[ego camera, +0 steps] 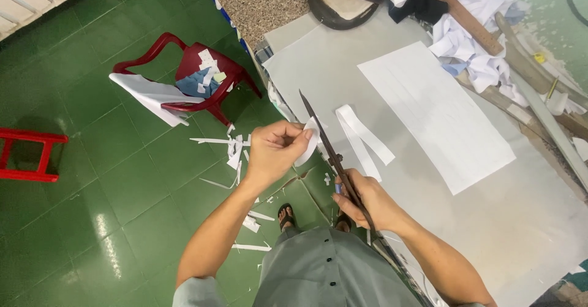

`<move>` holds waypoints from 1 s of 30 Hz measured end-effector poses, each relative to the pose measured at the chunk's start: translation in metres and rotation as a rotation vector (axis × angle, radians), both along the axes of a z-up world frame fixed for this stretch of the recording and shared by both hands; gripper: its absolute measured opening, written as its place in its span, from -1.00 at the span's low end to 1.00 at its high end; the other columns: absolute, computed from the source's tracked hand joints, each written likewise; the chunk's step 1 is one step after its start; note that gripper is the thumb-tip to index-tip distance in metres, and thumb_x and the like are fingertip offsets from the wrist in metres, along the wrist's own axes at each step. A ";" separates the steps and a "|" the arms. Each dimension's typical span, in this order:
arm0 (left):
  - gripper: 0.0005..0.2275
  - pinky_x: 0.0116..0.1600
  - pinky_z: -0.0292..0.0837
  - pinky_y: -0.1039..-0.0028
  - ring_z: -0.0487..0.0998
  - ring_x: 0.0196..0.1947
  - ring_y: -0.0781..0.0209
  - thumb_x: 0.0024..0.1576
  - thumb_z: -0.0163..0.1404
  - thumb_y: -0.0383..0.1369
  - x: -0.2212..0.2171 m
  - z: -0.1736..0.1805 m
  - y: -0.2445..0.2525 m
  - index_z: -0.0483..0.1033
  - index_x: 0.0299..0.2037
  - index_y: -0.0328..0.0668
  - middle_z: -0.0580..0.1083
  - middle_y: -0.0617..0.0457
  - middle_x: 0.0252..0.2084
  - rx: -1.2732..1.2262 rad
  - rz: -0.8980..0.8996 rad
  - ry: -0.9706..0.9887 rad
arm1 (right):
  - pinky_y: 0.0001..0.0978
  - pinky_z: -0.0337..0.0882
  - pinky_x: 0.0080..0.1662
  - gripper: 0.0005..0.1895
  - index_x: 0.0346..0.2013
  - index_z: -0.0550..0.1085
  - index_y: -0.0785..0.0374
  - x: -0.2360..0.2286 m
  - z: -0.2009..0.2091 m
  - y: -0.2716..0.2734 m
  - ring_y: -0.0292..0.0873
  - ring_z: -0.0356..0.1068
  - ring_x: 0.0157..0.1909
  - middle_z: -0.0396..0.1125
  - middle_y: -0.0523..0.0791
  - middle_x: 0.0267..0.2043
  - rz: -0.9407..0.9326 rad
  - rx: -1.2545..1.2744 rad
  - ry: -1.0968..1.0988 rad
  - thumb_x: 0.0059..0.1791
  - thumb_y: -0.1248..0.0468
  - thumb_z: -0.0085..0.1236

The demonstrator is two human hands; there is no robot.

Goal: The person uses large shears to cut a white fabric strip into smaller pieces. They hold the fabric in one hand and cut it repeatedly, letting the cut pieces fall onto the table and floor.

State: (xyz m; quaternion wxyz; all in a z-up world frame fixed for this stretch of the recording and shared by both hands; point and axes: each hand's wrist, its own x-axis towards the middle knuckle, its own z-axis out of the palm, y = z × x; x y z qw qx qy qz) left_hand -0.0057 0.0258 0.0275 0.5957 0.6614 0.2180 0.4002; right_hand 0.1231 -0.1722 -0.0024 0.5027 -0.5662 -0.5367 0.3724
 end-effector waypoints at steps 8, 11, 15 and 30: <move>-0.87 -0.53 0.40 0.62 0.33 -0.50 0.50 0.07 0.20 -0.60 0.003 0.009 0.009 0.59 -0.52 -0.36 0.59 -0.08 -0.52 -0.031 -0.079 0.039 | -0.52 0.28 -0.57 -0.81 -0.19 0.44 0.41 0.007 -0.009 -0.003 -0.28 0.27 -0.82 0.22 -0.20 -0.85 -0.020 -0.017 -0.027 -0.10 0.49 0.16; -0.87 -0.53 0.40 0.62 0.33 -0.49 0.50 0.07 0.19 -0.60 0.007 0.010 0.011 0.58 -0.52 -0.36 0.58 -0.06 -0.52 -0.058 -0.114 0.049 | -0.53 0.28 -0.57 -0.81 -0.20 0.44 0.40 0.013 -0.012 -0.004 -0.29 0.27 -0.82 0.22 -0.20 -0.85 -0.022 -0.020 -0.039 -0.10 0.50 0.15; -0.88 -0.54 0.42 0.61 0.35 -0.50 0.49 0.07 0.18 -0.61 0.012 0.000 0.017 0.58 -0.51 -0.39 0.59 -0.10 -0.50 -0.074 -0.159 0.081 | -0.48 0.29 -0.58 -0.80 -0.19 0.43 0.39 0.019 -0.013 -0.005 -0.25 0.29 -0.80 0.24 -0.16 -0.83 -0.031 -0.026 -0.062 -0.10 0.49 0.15; -0.91 -0.48 0.47 0.60 0.40 -0.47 0.47 0.07 0.18 -0.60 0.029 0.001 0.027 0.60 -0.48 -0.38 0.60 -0.12 -0.45 -0.054 -0.296 0.158 | -0.53 0.25 -0.58 -0.77 -0.19 0.43 0.36 0.038 -0.033 -0.016 -0.27 0.23 -0.84 0.20 -0.21 -0.86 -0.027 -0.012 0.005 -0.12 0.54 0.16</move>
